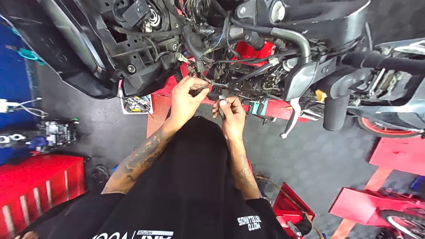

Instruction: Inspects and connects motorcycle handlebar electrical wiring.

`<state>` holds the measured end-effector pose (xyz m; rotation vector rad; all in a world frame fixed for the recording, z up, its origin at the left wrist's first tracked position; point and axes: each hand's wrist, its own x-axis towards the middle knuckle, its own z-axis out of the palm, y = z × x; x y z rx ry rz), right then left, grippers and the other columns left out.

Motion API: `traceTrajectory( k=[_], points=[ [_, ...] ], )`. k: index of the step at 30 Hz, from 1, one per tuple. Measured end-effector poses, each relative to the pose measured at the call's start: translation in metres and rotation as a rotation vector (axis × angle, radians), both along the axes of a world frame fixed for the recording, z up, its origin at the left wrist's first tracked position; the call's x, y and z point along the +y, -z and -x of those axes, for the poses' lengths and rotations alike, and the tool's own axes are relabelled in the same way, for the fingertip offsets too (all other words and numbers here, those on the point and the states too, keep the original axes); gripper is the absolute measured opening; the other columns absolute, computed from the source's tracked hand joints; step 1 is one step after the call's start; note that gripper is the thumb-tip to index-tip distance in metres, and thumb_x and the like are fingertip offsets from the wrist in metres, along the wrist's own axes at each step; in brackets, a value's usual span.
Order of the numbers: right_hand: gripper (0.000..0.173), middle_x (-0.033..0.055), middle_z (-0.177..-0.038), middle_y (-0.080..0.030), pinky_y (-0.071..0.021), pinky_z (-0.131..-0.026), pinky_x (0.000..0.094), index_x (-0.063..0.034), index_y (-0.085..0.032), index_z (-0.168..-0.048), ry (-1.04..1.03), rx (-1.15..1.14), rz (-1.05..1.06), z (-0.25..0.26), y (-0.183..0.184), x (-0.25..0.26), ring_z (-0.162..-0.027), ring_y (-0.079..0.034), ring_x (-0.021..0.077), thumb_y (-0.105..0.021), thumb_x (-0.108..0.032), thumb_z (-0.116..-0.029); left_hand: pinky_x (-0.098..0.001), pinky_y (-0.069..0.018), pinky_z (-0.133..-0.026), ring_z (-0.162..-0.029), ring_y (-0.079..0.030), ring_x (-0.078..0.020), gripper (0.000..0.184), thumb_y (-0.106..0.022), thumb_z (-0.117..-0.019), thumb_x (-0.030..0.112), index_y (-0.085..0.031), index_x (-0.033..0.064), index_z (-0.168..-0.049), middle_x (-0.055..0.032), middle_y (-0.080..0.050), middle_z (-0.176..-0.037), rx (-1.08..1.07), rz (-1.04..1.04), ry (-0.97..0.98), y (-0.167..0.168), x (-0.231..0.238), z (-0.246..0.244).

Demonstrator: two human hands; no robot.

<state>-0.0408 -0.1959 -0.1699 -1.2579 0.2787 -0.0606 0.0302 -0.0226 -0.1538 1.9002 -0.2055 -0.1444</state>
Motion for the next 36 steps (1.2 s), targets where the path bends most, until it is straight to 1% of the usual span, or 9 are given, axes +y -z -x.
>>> traceTrajectory(
  k=[2, 4, 8, 12, 15, 21, 27, 33, 36],
  points=[
    [0.006, 0.0083, -0.094, -0.07, -0.0609, -0.064, 0.032, -0.0052, -0.062, -0.105, -0.036, -0.012, 0.063, -0.008, -0.003, 0.001, -0.073, -0.068, 0.0161, -0.06, -0.009, -0.1017, -0.0248, -0.0587, -0.079, -0.088, -0.069, -0.0087, 0.021, -0.076, -0.0928, 0.016, -0.074, 0.0069, -0.112, -0.0054, -0.072, -0.106, 0.051, 0.052, -0.005, 0.001, 0.0, -0.005],
    [0.007, 0.0069, -0.091, -0.07, -0.0594, -0.061, 0.0291, -0.0047, -0.064, -0.105, -0.098, 0.0, 0.136, -0.016, -0.008, 0.0, -0.07, -0.066, 0.0137, -0.063, -0.01, -0.1002, -0.0243, -0.0601, -0.075, -0.085, -0.069, -0.0091, 0.022, -0.075, -0.0944, 0.015, -0.074, 0.0071, -0.116, -0.0054, -0.07, -0.105, 0.124, 0.113, 0.019, -0.003, 0.003, -0.006],
    [0.009, 0.0048, -0.087, -0.068, -0.0554, -0.054, 0.0237, -0.0049, -0.066, -0.106, -0.197, 0.035, 0.194, -0.029, -0.015, 0.001, -0.064, -0.063, 0.0099, -0.065, -0.01, -0.0984, -0.0277, -0.0623, -0.08, -0.086, -0.071, -0.0117, 0.024, -0.066, -0.0999, 0.009, -0.071, 0.0035, -0.122, -0.0065, -0.071, -0.106, 0.253, 0.247, 0.094, -0.011, 0.013, -0.007],
    [0.01, 0.0038, -0.086, -0.071, -0.0575, -0.058, 0.0251, 0.0, -0.069, -0.104, -0.163, 0.041, 0.16, -0.04, -0.012, 0.005, -0.066, -0.065, 0.009, -0.068, -0.006, -0.0962, -0.03, -0.0624, -0.084, -0.089, -0.072, -0.0126, 0.027, -0.051, -0.1072, 0.008, -0.065, -0.0001, -0.129, -0.0079, -0.072, -0.108, 0.399, 0.364, 0.153, -0.014, 0.019, -0.009],
    [0.01, 0.004, -0.084, -0.071, -0.056, -0.057, 0.0238, 0.0002, -0.07, -0.104, -0.137, 0.069, 0.154, -0.043, -0.011, 0.009, -0.064, -0.064, 0.0083, -0.067, -0.007, -0.097, -0.0304, -0.062, -0.084, -0.09, -0.072, -0.013, 0.027, -0.05, -0.1079, 0.009, -0.064, -0.0003, -0.13, -0.0077, -0.072, -0.108, 0.437, 0.407, 0.167, -0.014, 0.021, -0.01],
    [0.01, 0.0042, -0.081, -0.07, -0.0542, -0.054, 0.023, 0.0006, -0.07, -0.102, -0.12, 0.092, 0.155, -0.046, -0.012, 0.013, -0.061, -0.062, 0.0081, -0.067, -0.007, -0.0974, -0.026, -0.0618, -0.076, -0.08, -0.071, -0.0095, 0.02, -0.062, -0.1035, 0.013, -0.069, 0.0018, -0.118, -0.004, -0.072, -0.096, 0.42, 0.353, 0.101, -0.016, 0.014, -0.01],
    [0.011, 0.005, -0.084, -0.07, -0.0542, -0.054, 0.0235, 0.0002, -0.068, -0.105, -0.127, 0.089, 0.139, -0.047, -0.012, 0.012, -0.063, -0.063, 0.0091, -0.067, -0.007, -0.0972, -0.0244, -0.0602, -0.069, -0.073, -0.069, -0.0087, 0.017, -0.064, -0.1029, 0.017, -0.071, 0.0037, -0.11, -0.0027, -0.072, -0.091, 0.447, 0.353, 0.057, -0.015, 0.008, -0.012],
    [0.012, 0.0064, -0.085, -0.072, -0.0545, -0.054, 0.0246, -0.0011, -0.068, -0.106, -0.102, 0.069, 0.128, -0.048, -0.004, 0.011, -0.064, -0.064, 0.0104, -0.067, -0.011, -0.0989, -0.0232, -0.0557, -0.066, -0.071, -0.063, -0.0091, 0.018, -0.058, -0.1052, 0.019, -0.068, 0.0049, -0.104, -0.0014, -0.067, -0.086, 0.881, 0.61, -0.029, -0.012, 0.001, -0.025],
    [0.029, 0.0063, -0.091, -0.07, -0.0573, -0.056, 0.026, -0.0035, -0.06, -0.12, -0.046, 0.031, 0.231, -0.049, -0.003, 0.012, -0.068, -0.066, 0.0118, -0.073, -0.012, -0.095, -0.0208, -0.0528, -0.064, -0.069, -0.059, -0.0069, 0.016, -0.057, -0.1049, 0.023, -0.067, 0.0115, -0.099, 0.0018, -0.062, -0.085, 1.056, 0.663, -0.028, -0.009, 0.001, -0.03]
  ],
)
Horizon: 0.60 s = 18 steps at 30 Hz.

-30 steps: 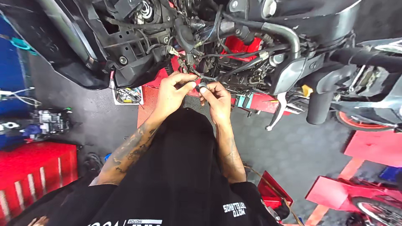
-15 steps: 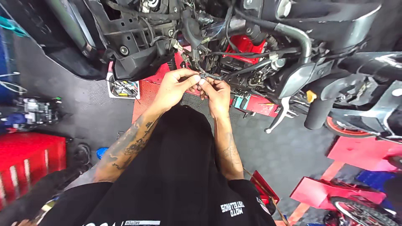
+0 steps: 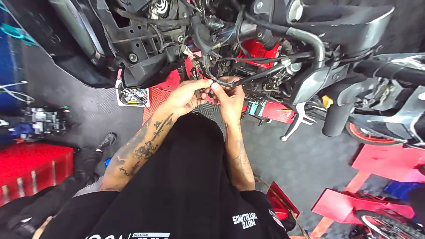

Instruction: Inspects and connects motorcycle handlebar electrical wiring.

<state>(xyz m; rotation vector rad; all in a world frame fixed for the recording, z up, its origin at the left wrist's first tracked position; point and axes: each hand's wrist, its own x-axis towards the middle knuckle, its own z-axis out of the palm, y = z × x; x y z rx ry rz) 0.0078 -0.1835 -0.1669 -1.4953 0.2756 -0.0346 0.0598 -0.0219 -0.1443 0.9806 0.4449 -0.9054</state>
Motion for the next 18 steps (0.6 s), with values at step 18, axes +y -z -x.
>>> traceTrajectory(
  k=[18],
  points=[
    [0.016, 0.0076, -0.09, -0.07, -0.0559, -0.06, 0.0258, -0.0002, -0.068, -0.108, 0.074, -0.057, -0.265, 0.007, 0.023, 0.004, -0.067, -0.063, 0.0103, -0.072, -0.001, -0.0921, -0.024, -0.0582, -0.06, -0.069, -0.068, -0.0088, 0.014, -0.068, -0.0991, 0.012, -0.071, 0.0071, -0.112, -0.0032, -0.072, -0.091, -0.894, -0.515, 0.068, -0.006, 0.001, 0.021]
  ],
)
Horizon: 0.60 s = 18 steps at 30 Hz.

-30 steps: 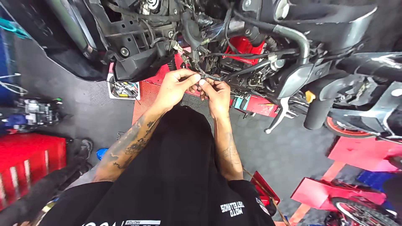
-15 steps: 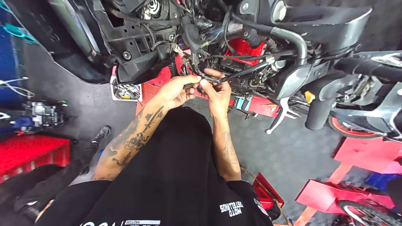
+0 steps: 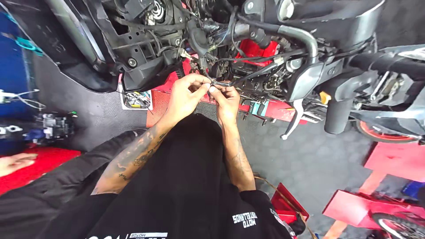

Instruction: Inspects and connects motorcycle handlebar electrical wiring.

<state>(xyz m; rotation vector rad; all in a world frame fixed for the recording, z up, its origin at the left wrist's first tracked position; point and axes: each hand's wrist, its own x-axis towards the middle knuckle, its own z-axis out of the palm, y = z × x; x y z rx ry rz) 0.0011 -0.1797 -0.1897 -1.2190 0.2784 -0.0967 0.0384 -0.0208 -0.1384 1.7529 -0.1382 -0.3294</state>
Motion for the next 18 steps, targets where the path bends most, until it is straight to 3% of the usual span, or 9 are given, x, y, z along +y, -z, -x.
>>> traceTrajectory(
  k=[5, 10, 15, 18],
  points=[
    [0.013, 0.0074, -0.089, -0.07, -0.0572, -0.061, 0.0268, -0.0002, -0.068, -0.108, 0.005, 0.018, 0.01, 0.004, -0.001, 0.001, -0.068, -0.064, 0.0111, -0.068, -0.002, -0.0945, -0.024, -0.06, -0.065, -0.073, -0.069, -0.0084, 0.016, -0.067, -0.0999, 0.013, -0.073, 0.0065, -0.114, -0.0036, -0.072, -0.098, 0.019, 0.005, 0.035, 0.001, 0.002, -0.001],
    [0.013, 0.0042, -0.087, -0.067, -0.0539, -0.057, 0.0229, -0.0067, -0.068, -0.111, -0.045, 0.034, 0.156, 0.015, -0.009, -0.002, -0.064, -0.06, 0.0089, -0.066, -0.011, -0.0989, -0.0232, -0.0581, -0.064, -0.073, -0.066, -0.009, 0.016, -0.066, -0.1006, 0.013, -0.073, 0.0069, -0.114, -0.006, -0.068, -0.103, 0.026, -0.033, 0.043, -0.002, 0.0, 0.004],
    [0.012, 0.0049, -0.085, -0.068, -0.0551, -0.058, 0.0239, -0.0055, -0.068, -0.108, -0.016, 0.024, 0.194, 0.015, -0.005, -0.004, -0.065, -0.061, 0.0097, -0.066, -0.01, -0.0977, -0.0226, -0.0562, -0.078, -0.085, -0.066, -0.0061, 0.015, -0.065, -0.1012, 0.016, -0.074, 0.007, -0.11, -0.005, -0.069, -0.103, -0.081, -0.139, 0.057, 0.007, -0.006, 0.0],
    [0.011, 0.0064, -0.087, -0.071, -0.0589, -0.065, 0.0283, -0.0003, -0.07, -0.104, 0.054, -0.02, 0.197, 0.008, 0.003, -0.003, -0.071, -0.066, 0.0111, -0.069, -0.004, -0.0944, -0.0231, -0.0566, -0.076, -0.082, -0.066, -0.006, 0.016, -0.064, -0.1013, 0.016, -0.074, 0.0068, -0.109, -0.0046, -0.07, -0.101, -0.103, -0.162, 0.057, 0.01, -0.008, 0.0]
  ],
)
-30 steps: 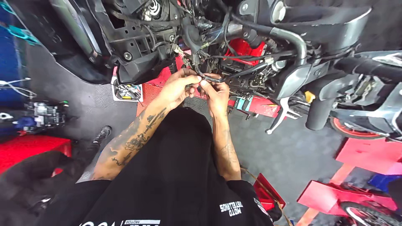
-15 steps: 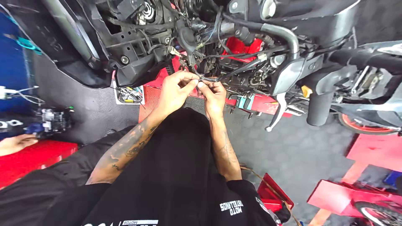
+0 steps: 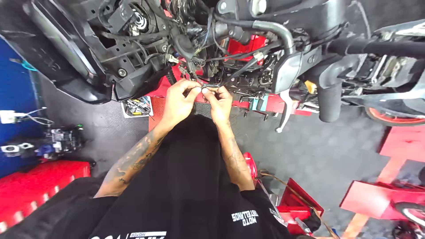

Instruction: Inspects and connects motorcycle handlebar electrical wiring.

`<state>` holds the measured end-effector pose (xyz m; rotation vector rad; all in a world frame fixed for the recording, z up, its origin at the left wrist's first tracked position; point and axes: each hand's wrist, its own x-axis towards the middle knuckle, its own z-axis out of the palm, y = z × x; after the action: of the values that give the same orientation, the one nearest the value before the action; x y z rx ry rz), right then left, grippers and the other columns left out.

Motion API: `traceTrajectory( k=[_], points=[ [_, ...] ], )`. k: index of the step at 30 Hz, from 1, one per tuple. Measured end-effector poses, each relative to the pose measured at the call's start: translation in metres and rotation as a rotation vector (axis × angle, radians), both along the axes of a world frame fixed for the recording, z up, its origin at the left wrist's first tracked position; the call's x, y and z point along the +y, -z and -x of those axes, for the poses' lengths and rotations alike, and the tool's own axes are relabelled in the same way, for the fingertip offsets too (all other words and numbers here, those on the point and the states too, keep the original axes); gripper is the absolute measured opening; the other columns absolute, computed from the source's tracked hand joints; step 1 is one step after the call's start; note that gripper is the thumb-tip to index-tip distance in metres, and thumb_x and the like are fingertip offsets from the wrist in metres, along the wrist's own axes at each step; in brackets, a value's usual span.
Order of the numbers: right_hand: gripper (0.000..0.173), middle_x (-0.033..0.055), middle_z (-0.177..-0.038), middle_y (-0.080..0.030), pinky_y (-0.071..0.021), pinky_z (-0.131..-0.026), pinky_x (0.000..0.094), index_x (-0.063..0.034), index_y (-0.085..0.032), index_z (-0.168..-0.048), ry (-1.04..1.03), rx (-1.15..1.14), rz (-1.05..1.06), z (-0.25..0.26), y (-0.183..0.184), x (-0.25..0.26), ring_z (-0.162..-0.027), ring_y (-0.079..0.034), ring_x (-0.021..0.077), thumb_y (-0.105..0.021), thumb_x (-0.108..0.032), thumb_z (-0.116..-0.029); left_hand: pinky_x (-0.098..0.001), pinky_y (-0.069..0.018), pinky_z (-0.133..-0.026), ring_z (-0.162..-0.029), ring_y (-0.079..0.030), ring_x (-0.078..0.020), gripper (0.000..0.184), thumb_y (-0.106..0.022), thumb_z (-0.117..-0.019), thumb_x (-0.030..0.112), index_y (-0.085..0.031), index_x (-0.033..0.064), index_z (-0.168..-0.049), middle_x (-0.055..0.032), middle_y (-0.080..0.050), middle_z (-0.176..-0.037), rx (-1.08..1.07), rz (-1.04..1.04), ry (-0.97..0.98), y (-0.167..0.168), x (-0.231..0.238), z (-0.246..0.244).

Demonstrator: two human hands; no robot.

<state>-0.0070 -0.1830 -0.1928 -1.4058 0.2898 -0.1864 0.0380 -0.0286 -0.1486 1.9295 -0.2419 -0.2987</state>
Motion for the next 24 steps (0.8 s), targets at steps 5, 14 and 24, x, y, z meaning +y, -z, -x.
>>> traceTrajectory(
  k=[5, 14, 24],
  points=[
    [0.011, 0.0062, -0.086, -0.07, -0.057, -0.062, 0.0263, 0.0009, -0.069, -0.106, -0.012, -0.007, -0.008, -0.004, 0.003, 0.0, -0.068, -0.064, 0.0101, -0.068, -0.003, -0.0955, -0.0282, -0.0582, -0.075, -0.081, -0.067, -0.0095, 0.017, -0.064, -0.1016, 0.018, -0.074, 0.0107, -0.113, -0.0051, -0.069, -0.102, -0.069, -0.113, 0.006, -0.013, 0.001, 0.008],
    [0.023, 0.0117, -0.116, -0.069, -0.063, -0.071, 0.0324, -0.0013, -0.062, -0.122, -0.137, 0.062, -0.124, -0.017, -0.004, 0.003, -0.086, -0.071, 0.0168, -0.058, 0.0, -0.1, -0.0237, -0.0581, -0.078, -0.085, -0.068, -0.0069, 0.017, -0.066, -0.0999, 0.015, -0.076, 0.0083, -0.111, -0.0041, -0.072, -0.099, -0.192, -0.074, -0.111, 0.0, -0.003, 0.01],
    [0.037, 0.0135, -0.123, -0.068, -0.0586, -0.094, 0.0375, -0.0009, -0.059, -0.123, -0.416, 0.001, -0.109, -0.049, -0.005, -0.026, -0.109, -0.068, 0.0215, -0.062, 0.013, -0.0887, -0.0231, -0.0548, -0.062, -0.069, -0.064, -0.0105, 0.025, -0.067, -0.1004, 0.013, -0.058, 0.0043, -0.123, -0.0059, -0.071, -0.093, 0.679, 0.528, -0.284, -0.006, 0.0, 0.007]
  ],
)
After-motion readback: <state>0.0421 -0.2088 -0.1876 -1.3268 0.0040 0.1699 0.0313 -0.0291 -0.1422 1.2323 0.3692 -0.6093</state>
